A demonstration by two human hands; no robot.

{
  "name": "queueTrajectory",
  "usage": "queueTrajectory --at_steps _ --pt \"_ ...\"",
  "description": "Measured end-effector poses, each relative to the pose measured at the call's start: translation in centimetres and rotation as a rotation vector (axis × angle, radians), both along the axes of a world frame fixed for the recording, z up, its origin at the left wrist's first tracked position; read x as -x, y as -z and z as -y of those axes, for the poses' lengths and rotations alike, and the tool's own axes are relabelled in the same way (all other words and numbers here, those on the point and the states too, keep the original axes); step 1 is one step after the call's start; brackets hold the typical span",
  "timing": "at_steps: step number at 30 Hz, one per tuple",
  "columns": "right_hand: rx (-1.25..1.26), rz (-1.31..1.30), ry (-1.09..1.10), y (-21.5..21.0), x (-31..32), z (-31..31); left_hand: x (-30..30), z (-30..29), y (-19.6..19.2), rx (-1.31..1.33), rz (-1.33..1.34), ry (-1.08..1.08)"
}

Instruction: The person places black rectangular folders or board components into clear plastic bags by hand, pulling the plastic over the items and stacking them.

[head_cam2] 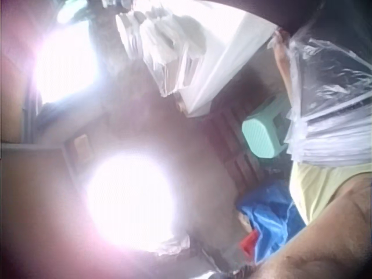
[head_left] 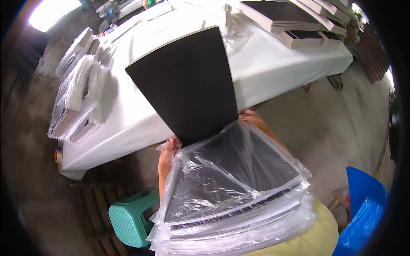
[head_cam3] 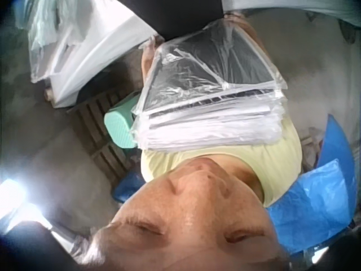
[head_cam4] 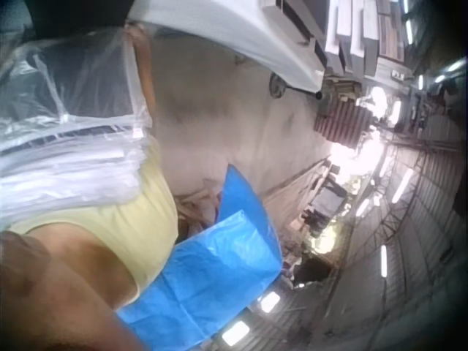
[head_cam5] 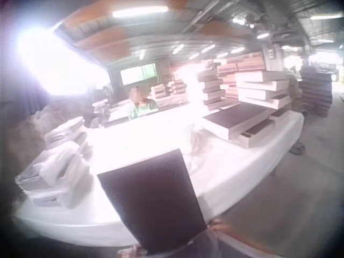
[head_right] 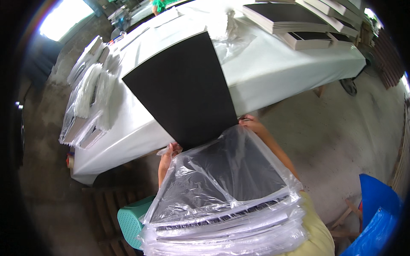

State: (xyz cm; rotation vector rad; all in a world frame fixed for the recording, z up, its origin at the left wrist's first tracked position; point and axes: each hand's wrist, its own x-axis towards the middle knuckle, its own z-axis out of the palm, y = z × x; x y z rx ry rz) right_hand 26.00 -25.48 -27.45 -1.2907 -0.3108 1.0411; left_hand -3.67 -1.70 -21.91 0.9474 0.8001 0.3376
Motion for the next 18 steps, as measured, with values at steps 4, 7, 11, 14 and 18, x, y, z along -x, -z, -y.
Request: queueTrajectory --at_steps 4,7,11,14,18 --pt "0.047 0.017 -0.19 -7.5 0.8 1.3 2.4 -0.6 -6.5 -0.731 -0.212 0.504" --pt "0.118 0.275 -0.324 -7.6 0.3 1.7 1.6 0.9 -8.8 -0.817 -0.288 0.638" --pt "-0.056 -0.033 -0.186 -8.1 0.2 1.3 1.8 0.5 -8.3 -0.448 -0.145 0.548" --pt "-0.159 -0.167 -0.179 -9.2 0.5 1.5 1.4 -0.5 -6.0 -0.197 0.04 0.35" --pt "-0.07 0.079 -0.342 -4.3 -1.1 1.0 -0.3 -2.7 3.8 -0.021 0.123 0.079"
